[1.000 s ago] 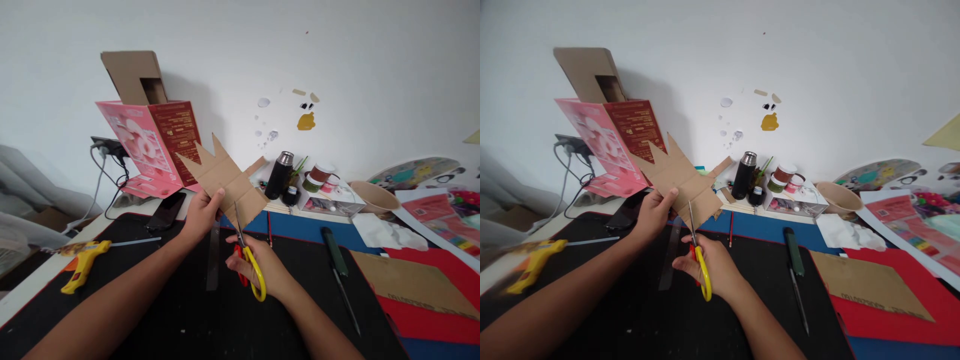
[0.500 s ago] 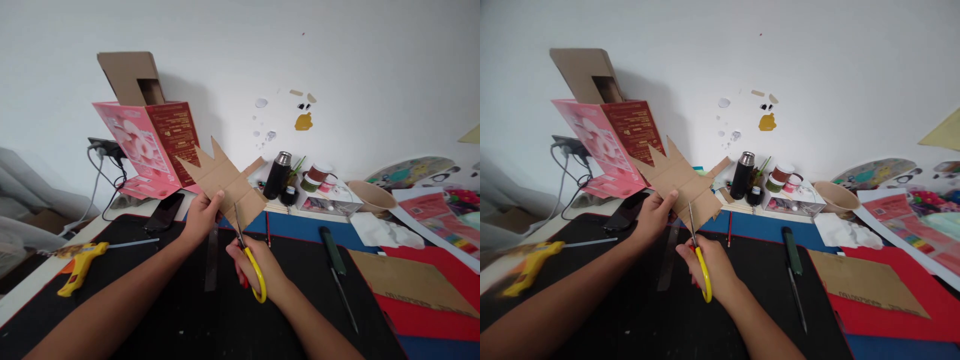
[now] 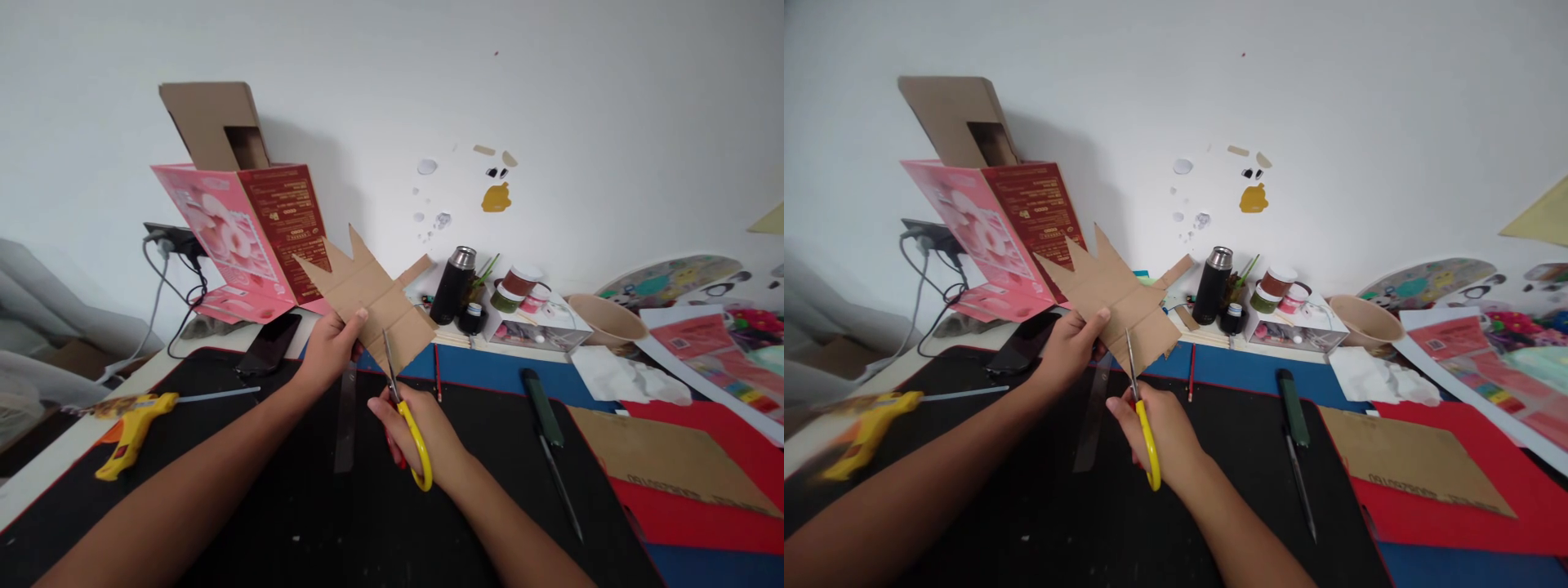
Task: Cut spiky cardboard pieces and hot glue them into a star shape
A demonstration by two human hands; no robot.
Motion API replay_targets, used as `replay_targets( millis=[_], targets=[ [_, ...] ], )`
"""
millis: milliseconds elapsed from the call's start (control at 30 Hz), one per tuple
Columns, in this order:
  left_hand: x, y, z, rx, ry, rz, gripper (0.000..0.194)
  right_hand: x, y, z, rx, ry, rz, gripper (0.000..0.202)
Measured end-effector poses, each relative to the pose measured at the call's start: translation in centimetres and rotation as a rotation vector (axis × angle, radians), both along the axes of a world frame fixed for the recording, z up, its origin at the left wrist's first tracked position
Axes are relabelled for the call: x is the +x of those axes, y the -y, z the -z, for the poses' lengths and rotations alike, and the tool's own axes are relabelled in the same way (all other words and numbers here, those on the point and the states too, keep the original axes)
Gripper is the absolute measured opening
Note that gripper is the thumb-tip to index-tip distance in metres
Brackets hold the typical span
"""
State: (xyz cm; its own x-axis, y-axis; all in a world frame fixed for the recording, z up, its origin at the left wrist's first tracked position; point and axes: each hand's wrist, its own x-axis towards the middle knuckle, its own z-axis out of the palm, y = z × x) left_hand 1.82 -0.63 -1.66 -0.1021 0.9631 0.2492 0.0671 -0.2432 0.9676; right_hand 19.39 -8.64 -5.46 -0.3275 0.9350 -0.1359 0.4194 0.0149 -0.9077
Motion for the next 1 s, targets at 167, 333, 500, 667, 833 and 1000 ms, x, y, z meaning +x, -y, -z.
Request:
replay_targets(
  millis=[167,333,500,667,833,1000],
  targets=[
    [-0.11,-0.12,0.00,-0.003,-0.013,0.013,0.043,-0.14,0.04,-0.04,0.006,0.026,-0.001,0.034],
    [-0.08,-0.21,0.01,-0.017,-0.010,0.015,0.044,-0.19,0.10,-0.14,0.022,0.044,0.015,0.034],
    [-0.09,-0.15,0.12,-0.014,-0.002,0.009,0.044,-0.27,0.22,0.17,0.029,0.022,0.031,0.035],
    [-0.09,-0.16,0.08,-0.009,0.006,0.014,0.043,-0.34,0.16,0.65,0.047,0.020,0.042,0.033],
    [-0.07,-0.23,0.11,-0.018,0.018,0.016,0.044,-0.43,0.24,0.56,0.075,0.035,0.052,0.034],
    [-0.10,-0.33,0.41,-0.020,0.020,0.007,0.043,-0.69,0.44,0.26,0.096,0.052,0.073,0.034]
  ],
)
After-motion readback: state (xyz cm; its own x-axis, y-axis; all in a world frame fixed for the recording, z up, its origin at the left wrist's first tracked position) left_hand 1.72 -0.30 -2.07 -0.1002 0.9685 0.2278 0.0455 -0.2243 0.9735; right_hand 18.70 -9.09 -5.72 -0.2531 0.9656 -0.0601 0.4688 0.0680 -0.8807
